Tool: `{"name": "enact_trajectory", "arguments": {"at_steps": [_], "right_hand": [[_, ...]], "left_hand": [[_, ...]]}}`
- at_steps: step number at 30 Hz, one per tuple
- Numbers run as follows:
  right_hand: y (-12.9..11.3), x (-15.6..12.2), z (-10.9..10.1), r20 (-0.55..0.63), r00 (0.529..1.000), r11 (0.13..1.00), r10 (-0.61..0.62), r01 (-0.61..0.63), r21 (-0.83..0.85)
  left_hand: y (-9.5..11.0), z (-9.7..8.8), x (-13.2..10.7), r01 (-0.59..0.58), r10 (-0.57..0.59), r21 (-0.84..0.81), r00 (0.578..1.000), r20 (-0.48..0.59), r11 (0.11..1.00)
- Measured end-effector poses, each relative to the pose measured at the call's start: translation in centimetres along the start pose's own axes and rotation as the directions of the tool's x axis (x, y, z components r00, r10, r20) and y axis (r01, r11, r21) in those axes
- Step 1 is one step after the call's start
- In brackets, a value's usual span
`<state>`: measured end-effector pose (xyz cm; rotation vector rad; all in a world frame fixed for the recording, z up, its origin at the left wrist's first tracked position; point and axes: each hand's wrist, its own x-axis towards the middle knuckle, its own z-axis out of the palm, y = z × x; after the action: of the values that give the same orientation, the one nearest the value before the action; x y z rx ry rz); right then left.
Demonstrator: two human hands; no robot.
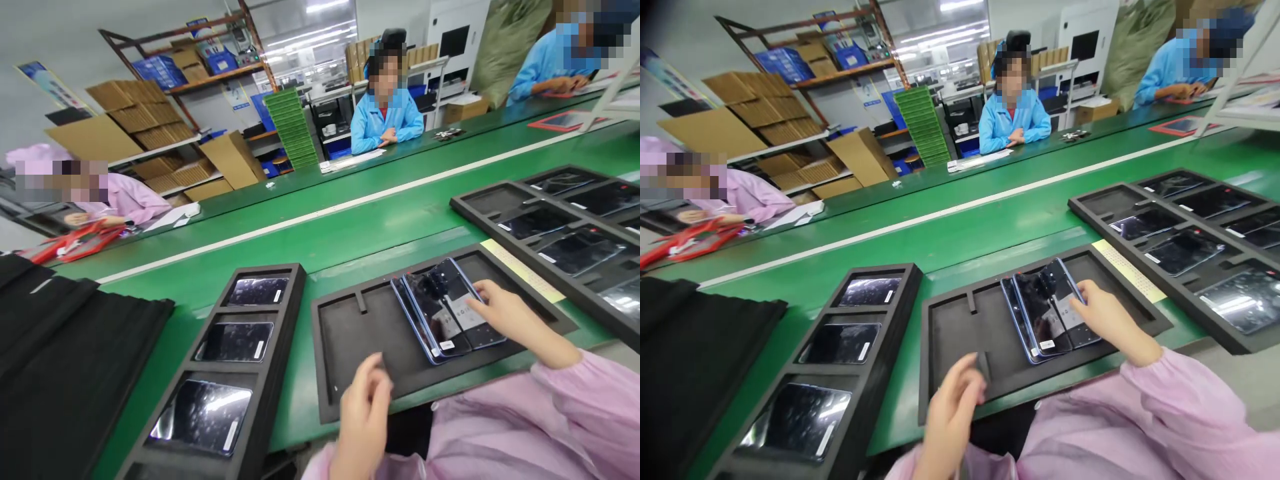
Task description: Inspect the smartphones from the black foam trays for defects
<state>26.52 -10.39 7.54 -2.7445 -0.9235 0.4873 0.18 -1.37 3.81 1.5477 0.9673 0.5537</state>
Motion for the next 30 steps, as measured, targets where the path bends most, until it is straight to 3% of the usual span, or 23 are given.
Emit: {"name": "enact_trajectory", "arguments": {"at_steps": [4, 8, 11, 16, 20, 24, 30], "right_hand": [[-0.1, -0.1, 0.2, 0.022, 0.979, 0.936, -0.203, 0.187, 0.298], [-0.2, 0.3, 0.7, 0.163, 0.928, 0.84, -0.335, 0.216, 0.498], [0.2, 1.3, 1.0, 0.184, 0.901, 0.776, -0.393, 0.217, 0.592], [0.7, 4.2, 0.9, 0.267, 0.847, 0.661, -0.46, 0.125, 0.74], [-0.5, 6.7, 0.6, 0.294, 0.878, 0.594, -0.378, -0.014, 0.804], [-1.1, 7.7, 0.8, 0.294, 0.883, 0.595, -0.365, -0.021, 0.803], [0.2, 7.6, 1.9, 0.228, 0.863, 0.49, -0.451, 0.026, 0.871]], "left_hand": [[2.9, 5.0, 5.1, 0.051, -0.103, 0.178, 0.949, 0.296, 0.983], [4.9, 8.4, 7.8, -0.013, -0.052, 0.186, 0.938, 0.344, 0.982], [5.4, 9.8, 8.5, 0.0, -0.04, 0.125, 0.948, 0.315, 0.992], [5.0, 10.8, 12.0, 0.069, -0.04, -0.128, 0.975, 0.22, 0.989], [4.9, 11.1, 14.2, 0.098, -0.038, -0.175, 0.947, 0.32, 0.98], [5.0, 11.1, 14.2, 0.08, -0.024, -0.139, 0.929, 0.369, 0.987], [5.4, 10.9, 13.9, 0.063, -0.003, -0.149, 0.929, 0.371, 0.987]]}}
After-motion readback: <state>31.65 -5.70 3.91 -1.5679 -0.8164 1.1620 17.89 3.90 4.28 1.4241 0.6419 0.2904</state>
